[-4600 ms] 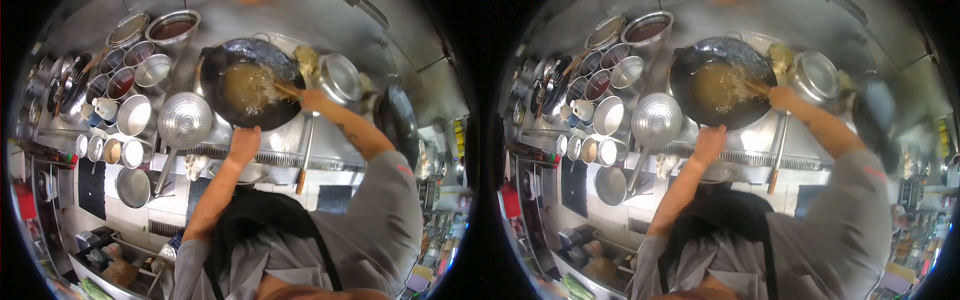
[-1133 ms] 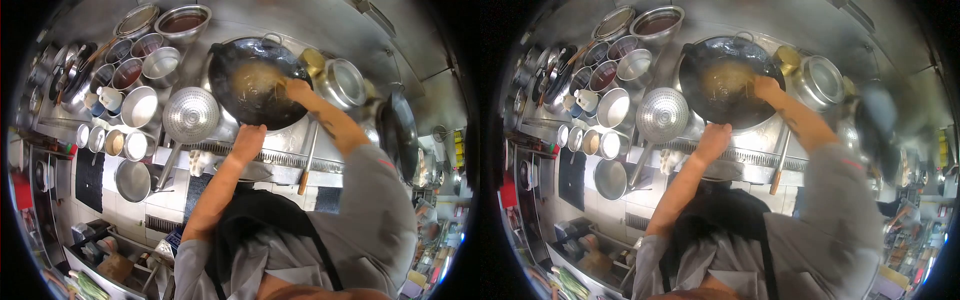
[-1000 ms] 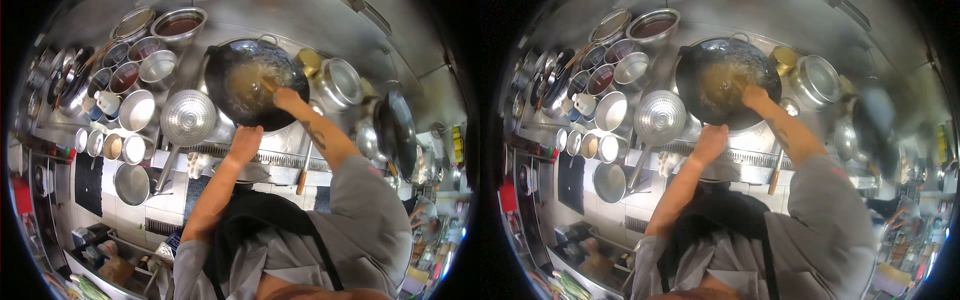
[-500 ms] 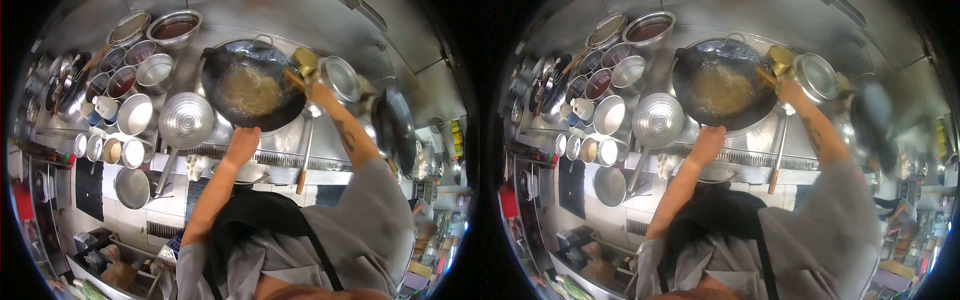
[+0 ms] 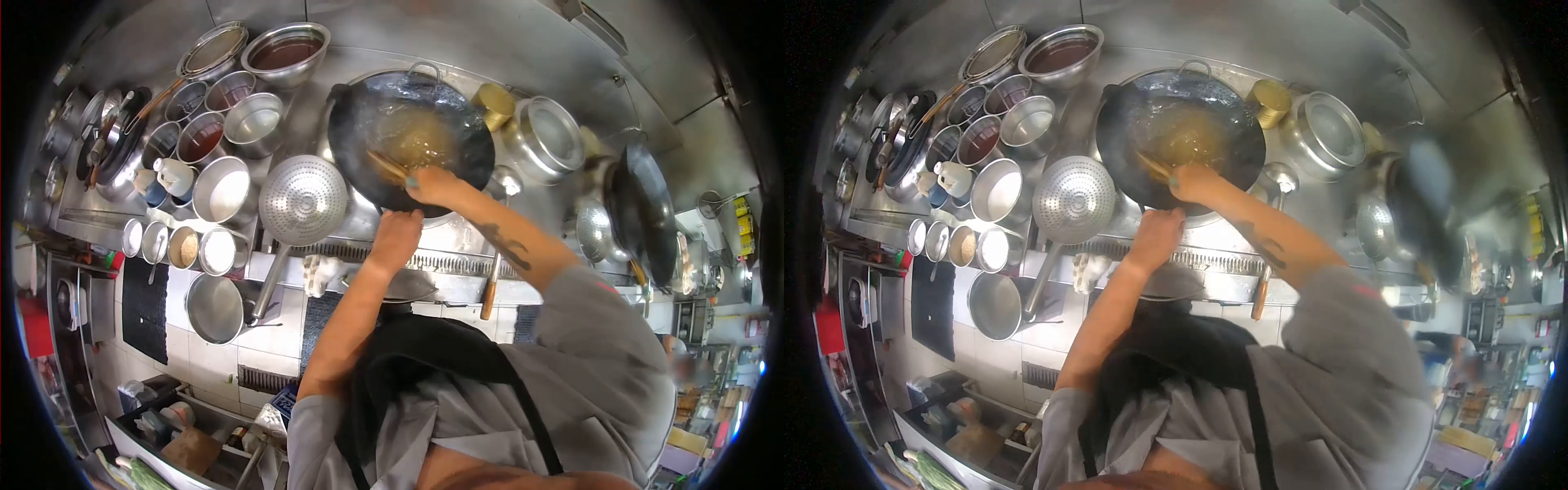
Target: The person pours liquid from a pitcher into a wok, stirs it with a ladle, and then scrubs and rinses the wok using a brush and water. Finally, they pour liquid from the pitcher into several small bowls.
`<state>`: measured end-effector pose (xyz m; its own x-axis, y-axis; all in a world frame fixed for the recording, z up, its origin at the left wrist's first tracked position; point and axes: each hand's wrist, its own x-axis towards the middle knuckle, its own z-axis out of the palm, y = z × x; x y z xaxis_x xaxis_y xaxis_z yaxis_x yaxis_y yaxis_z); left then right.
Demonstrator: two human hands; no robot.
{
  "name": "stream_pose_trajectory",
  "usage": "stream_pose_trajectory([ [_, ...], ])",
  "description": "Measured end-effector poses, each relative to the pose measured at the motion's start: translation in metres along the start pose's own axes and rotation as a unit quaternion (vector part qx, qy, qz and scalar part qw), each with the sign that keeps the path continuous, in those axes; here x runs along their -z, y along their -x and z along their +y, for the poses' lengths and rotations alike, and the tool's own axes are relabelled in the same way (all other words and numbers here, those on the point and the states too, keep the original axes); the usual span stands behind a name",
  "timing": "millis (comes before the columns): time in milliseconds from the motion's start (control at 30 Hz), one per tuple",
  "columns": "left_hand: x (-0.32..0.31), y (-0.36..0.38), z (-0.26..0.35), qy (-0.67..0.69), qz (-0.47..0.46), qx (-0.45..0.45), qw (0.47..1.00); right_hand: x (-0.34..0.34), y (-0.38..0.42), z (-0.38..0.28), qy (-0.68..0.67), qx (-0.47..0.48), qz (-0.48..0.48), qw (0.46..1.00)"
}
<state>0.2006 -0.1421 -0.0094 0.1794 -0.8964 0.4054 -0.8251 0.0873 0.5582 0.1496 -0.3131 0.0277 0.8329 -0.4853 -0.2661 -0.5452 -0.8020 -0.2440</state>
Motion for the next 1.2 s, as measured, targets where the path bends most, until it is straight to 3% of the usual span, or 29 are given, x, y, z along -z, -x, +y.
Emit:
stream_pose_trajectory([
  [100,-0.002,-0.001,-0.001,-0.011,-0.007,0.002,1.0,0.023,0.057,0.027,0.05,-0.01,-0.06,0.997],
  [167,-0.006,0.0,-0.003,-0.023,-0.009,-0.002,1.0,0.029,0.059,0.084,0.125,-0.04,-0.112,0.985],
  [233,-0.006,0.0,-0.002,-0.029,-0.01,-0.001,1.0,0.069,0.058,0.11,0.2,-0.145,-0.123,0.961],
  [400,-0.001,-0.002,-0.003,-0.026,-0.011,-0.008,1.0,0.069,0.034,0.157,0.209,-0.161,-0.002,0.965],
  [433,0.0,-0.003,-0.005,-0.014,-0.012,-0.011,1.0,0.065,0.045,0.153,0.259,-0.107,-0.021,0.96],
  [533,-0.001,0.0,-0.006,-0.002,-0.017,-0.011,1.0,0.08,0.04,0.193,0.185,-0.14,0.065,0.971],
  [633,0.001,0.0,-0.003,0.007,-0.018,-0.011,1.0,0.108,-0.024,0.196,0.204,-0.188,0.163,0.947],
  [700,0.005,0.0,-0.006,0.011,-0.019,-0.008,1.0,0.11,-0.076,0.203,0.147,-0.099,0.277,0.944],
  [767,0.006,-0.001,-0.009,0.012,-0.025,-0.004,1.0,0.119,-0.091,0.138,0.097,-0.151,0.213,0.961],
  [833,0.009,-0.002,-0.007,0.014,-0.032,0.005,0.999,0.1,-0.114,0.099,0.042,-0.087,0.201,0.975],
  [900,0.01,-0.003,-0.006,0.014,-0.036,0.008,0.999,0.076,-0.125,0.042,-0.025,-0.104,0.152,0.982],
  [933,0.009,-0.003,-0.007,0.012,-0.037,0.008,0.999,0.054,-0.133,0.029,-0.038,-0.036,0.09,0.995],
  [967,0.008,-0.003,-0.008,0.011,-0.038,0.007,0.999,0.05,-0.097,-0.006,-0.073,0.032,0.114,0.99],
  [1000,0.007,-0.003,-0.008,0.011,-0.035,0.006,0.999,0.031,-0.093,-0.022,-0.049,0.0,0.112,0.992],
  [1033,0.006,-0.002,-0.009,0.01,-0.033,0.005,0.999,0.013,-0.089,-0.024,-0.059,-0.023,0.088,0.994],
  [1100,0.005,-0.001,-0.013,0.003,-0.023,-0.001,1.0,0.015,-0.03,-0.034,0.005,0.035,0.038,0.999],
  [1200,0.003,0.001,-0.013,-0.009,-0.016,-0.005,1.0,0.022,0.032,0.01,0.066,0.047,-0.05,0.996],
])
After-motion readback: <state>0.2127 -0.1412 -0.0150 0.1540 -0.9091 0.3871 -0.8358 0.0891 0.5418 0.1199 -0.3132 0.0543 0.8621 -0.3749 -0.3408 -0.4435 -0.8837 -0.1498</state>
